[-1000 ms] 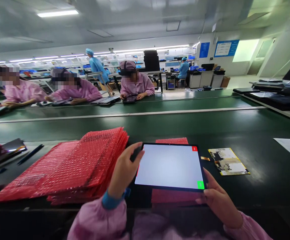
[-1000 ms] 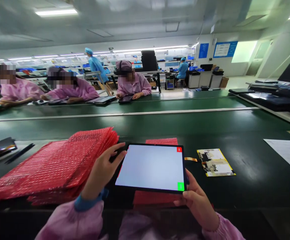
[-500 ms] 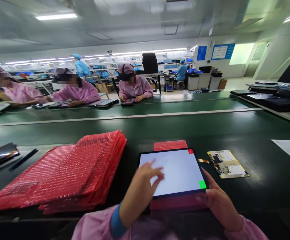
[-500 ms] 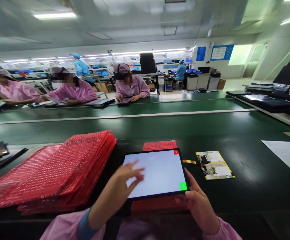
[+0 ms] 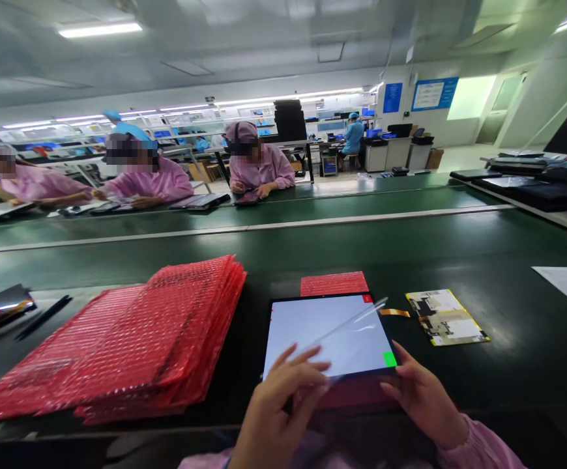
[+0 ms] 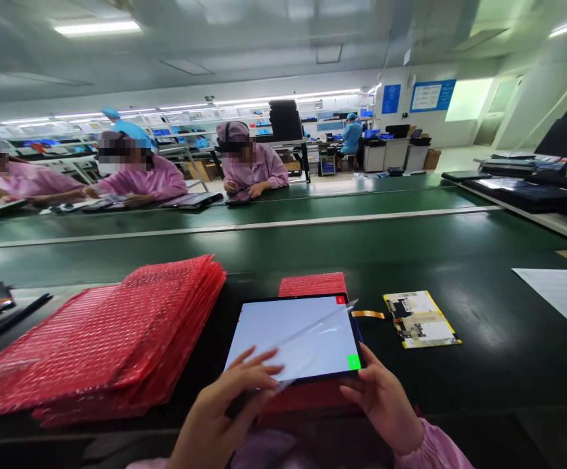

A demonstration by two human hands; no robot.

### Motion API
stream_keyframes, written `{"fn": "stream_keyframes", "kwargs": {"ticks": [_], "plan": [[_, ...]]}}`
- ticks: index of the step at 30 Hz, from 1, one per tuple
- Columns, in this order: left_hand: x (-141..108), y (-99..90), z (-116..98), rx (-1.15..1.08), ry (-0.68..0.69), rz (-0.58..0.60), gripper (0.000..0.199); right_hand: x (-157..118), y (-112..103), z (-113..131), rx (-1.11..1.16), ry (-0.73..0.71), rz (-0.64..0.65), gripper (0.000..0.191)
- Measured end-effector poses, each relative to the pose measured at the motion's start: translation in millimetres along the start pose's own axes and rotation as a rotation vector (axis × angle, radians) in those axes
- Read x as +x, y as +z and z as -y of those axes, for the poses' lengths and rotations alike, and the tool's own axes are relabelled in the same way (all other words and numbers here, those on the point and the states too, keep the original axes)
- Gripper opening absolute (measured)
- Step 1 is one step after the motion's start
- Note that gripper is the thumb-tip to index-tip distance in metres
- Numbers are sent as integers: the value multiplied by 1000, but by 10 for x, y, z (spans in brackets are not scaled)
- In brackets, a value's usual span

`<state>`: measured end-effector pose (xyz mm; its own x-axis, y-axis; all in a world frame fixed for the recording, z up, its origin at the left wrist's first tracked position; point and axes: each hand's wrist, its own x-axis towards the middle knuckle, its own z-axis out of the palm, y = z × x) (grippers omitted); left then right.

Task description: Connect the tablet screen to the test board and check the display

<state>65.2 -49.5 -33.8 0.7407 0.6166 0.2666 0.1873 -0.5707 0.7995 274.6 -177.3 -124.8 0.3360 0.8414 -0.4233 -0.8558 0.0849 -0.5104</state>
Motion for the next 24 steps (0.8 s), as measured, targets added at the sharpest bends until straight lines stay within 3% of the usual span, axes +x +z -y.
{"fn": "stream_keyframes", "kwargs": {"ticks": [2, 4, 7, 14, 20, 24], "plan": [[-38, -26, 111, 54, -37, -259, 13, -26, 21, 15, 21, -6, -34, 91], [-59, -49, 227, -51, -182, -385, 20, -46, 32, 19, 26, -29, -42, 96], [-60, -52, 348, -332, -343, -384, 30, -60, 16, 17, 2, -69, -23, 101], [-16, 59, 356, -605, -381, -503, 34, -66, -46, 78, -53, -47, 48, 102], [-34, 151, 423, -573, -331, -518, 28, -44, -119, 72, -81, -136, 72, 73], [-73, 162, 428, -526, -288, -559, 24, -22, -175, 37, -54, -142, 154, 52]]}}
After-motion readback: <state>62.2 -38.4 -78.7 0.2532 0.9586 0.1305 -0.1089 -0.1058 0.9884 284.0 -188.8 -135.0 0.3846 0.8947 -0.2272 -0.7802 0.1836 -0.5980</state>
